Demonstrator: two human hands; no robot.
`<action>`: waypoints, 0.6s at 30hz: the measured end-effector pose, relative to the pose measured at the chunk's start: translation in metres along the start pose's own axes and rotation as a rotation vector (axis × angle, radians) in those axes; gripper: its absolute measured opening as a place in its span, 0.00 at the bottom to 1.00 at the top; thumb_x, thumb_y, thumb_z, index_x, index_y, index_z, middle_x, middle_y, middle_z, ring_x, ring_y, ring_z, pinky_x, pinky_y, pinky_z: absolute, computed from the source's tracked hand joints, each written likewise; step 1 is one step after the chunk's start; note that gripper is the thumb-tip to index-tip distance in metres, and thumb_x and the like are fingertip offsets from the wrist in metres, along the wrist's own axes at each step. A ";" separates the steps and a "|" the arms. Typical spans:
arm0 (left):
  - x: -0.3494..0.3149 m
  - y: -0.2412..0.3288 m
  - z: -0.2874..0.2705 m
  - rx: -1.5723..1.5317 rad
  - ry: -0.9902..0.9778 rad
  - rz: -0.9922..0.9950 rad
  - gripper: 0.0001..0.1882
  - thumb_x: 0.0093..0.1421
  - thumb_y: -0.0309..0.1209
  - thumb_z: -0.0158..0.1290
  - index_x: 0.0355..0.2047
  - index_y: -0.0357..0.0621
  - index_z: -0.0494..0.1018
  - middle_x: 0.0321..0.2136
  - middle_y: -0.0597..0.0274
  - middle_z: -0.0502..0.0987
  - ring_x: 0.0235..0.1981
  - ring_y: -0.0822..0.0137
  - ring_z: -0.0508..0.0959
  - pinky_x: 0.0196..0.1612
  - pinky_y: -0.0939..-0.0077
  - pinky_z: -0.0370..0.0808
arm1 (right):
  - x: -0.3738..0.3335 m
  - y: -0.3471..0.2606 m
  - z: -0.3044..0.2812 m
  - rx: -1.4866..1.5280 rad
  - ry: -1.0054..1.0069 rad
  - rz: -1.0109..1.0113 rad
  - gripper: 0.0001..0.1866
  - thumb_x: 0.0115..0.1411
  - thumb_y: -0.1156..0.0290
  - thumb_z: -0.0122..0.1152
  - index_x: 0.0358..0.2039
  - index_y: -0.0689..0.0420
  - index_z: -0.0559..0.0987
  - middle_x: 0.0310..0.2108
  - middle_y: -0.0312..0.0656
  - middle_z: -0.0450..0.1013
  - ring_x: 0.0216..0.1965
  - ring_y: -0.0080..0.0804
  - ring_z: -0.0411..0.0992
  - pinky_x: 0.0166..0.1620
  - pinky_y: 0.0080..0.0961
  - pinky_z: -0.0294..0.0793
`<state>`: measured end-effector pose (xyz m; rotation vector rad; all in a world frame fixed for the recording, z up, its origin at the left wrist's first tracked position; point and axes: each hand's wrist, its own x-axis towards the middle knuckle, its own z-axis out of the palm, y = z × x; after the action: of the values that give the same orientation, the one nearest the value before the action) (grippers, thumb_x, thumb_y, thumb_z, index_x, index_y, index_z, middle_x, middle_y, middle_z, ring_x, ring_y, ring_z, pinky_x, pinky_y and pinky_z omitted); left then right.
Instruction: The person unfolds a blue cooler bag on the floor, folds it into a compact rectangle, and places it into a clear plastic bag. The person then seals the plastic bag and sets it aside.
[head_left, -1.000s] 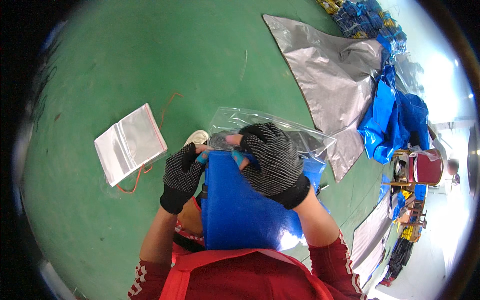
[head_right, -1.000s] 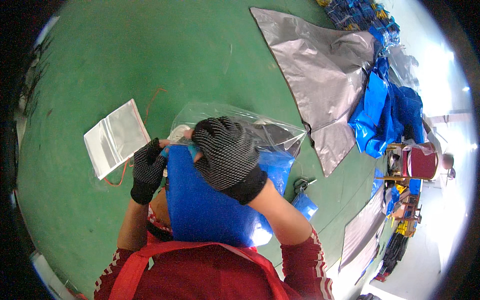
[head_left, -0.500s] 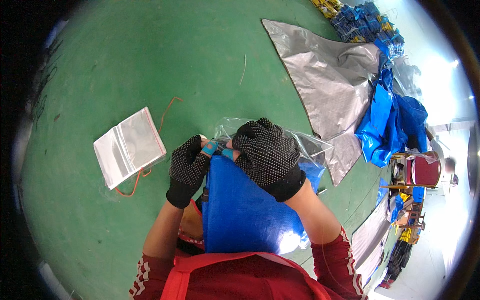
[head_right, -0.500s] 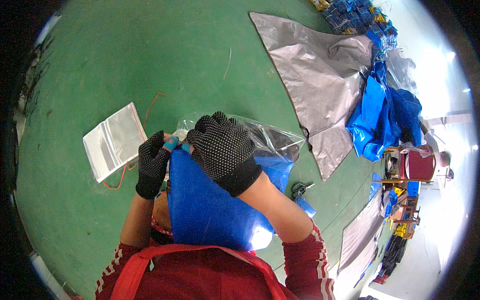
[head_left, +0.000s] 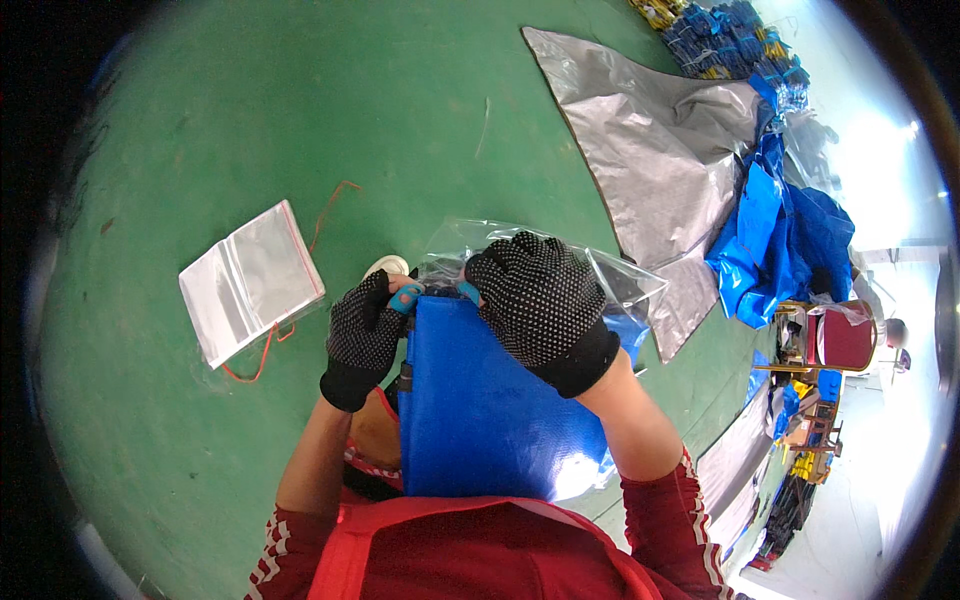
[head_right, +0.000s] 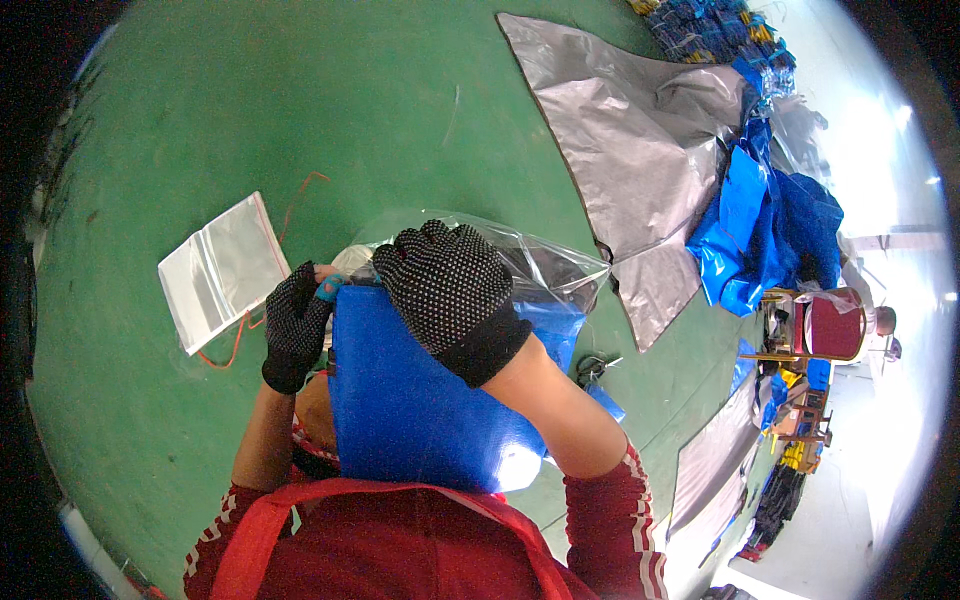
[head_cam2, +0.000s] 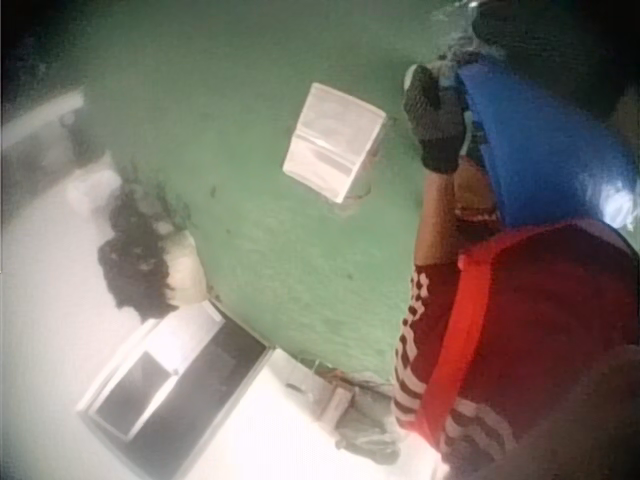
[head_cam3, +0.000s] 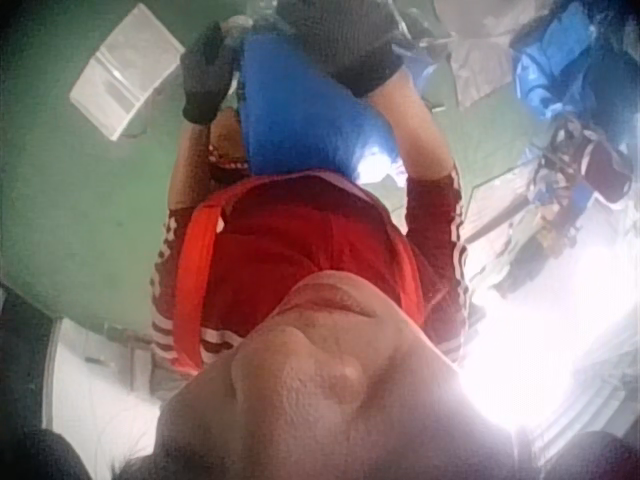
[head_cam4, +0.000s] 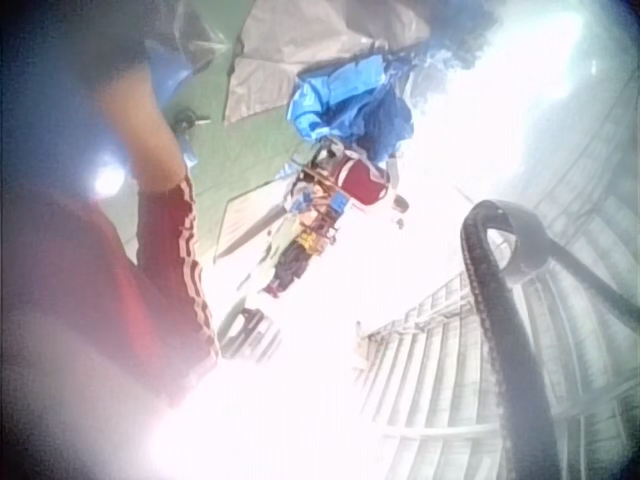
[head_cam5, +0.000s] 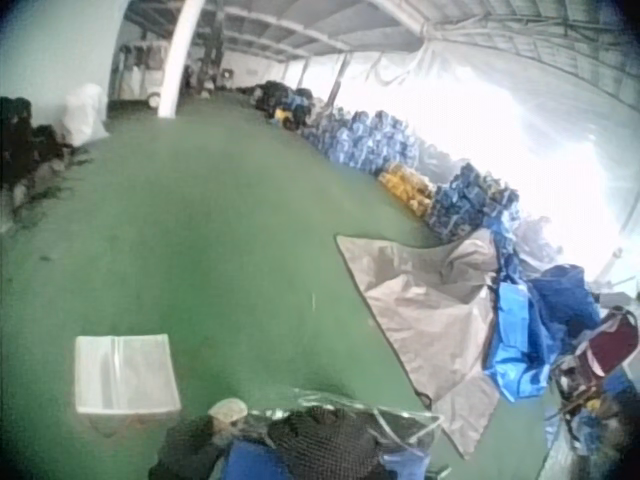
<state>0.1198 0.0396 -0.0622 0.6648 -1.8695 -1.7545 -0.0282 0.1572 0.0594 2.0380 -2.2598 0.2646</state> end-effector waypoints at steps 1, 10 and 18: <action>-0.002 -0.001 0.001 -0.001 0.008 0.011 0.08 0.58 0.28 0.53 0.37 0.40 0.76 0.31 0.56 0.79 0.32 0.63 0.79 0.37 0.72 0.74 | 0.000 -0.001 0.000 0.010 -0.001 0.023 0.13 0.53 0.66 0.52 0.36 0.57 0.78 0.31 0.46 0.72 0.35 0.44 0.71 0.38 0.41 0.72; -0.027 -0.006 0.002 0.182 0.173 0.180 0.08 0.56 0.26 0.53 0.36 0.37 0.75 0.31 0.55 0.79 0.34 0.63 0.79 0.40 0.71 0.74 | -0.001 -0.017 0.000 0.148 -0.001 -0.019 0.12 0.52 0.66 0.54 0.35 0.55 0.78 0.33 0.45 0.72 0.35 0.44 0.70 0.39 0.41 0.70; -0.037 0.004 -0.017 0.285 0.165 0.262 0.06 0.58 0.27 0.51 0.35 0.38 0.74 0.31 0.51 0.77 0.32 0.55 0.78 0.39 0.68 0.74 | 0.000 -0.028 0.000 0.271 0.022 -0.034 0.09 0.51 0.66 0.55 0.30 0.56 0.79 0.30 0.47 0.73 0.32 0.46 0.71 0.35 0.43 0.71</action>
<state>0.1589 0.0510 -0.0578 0.6135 -2.0055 -1.2457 -0.0008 0.1542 0.0616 2.1812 -2.2811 0.6193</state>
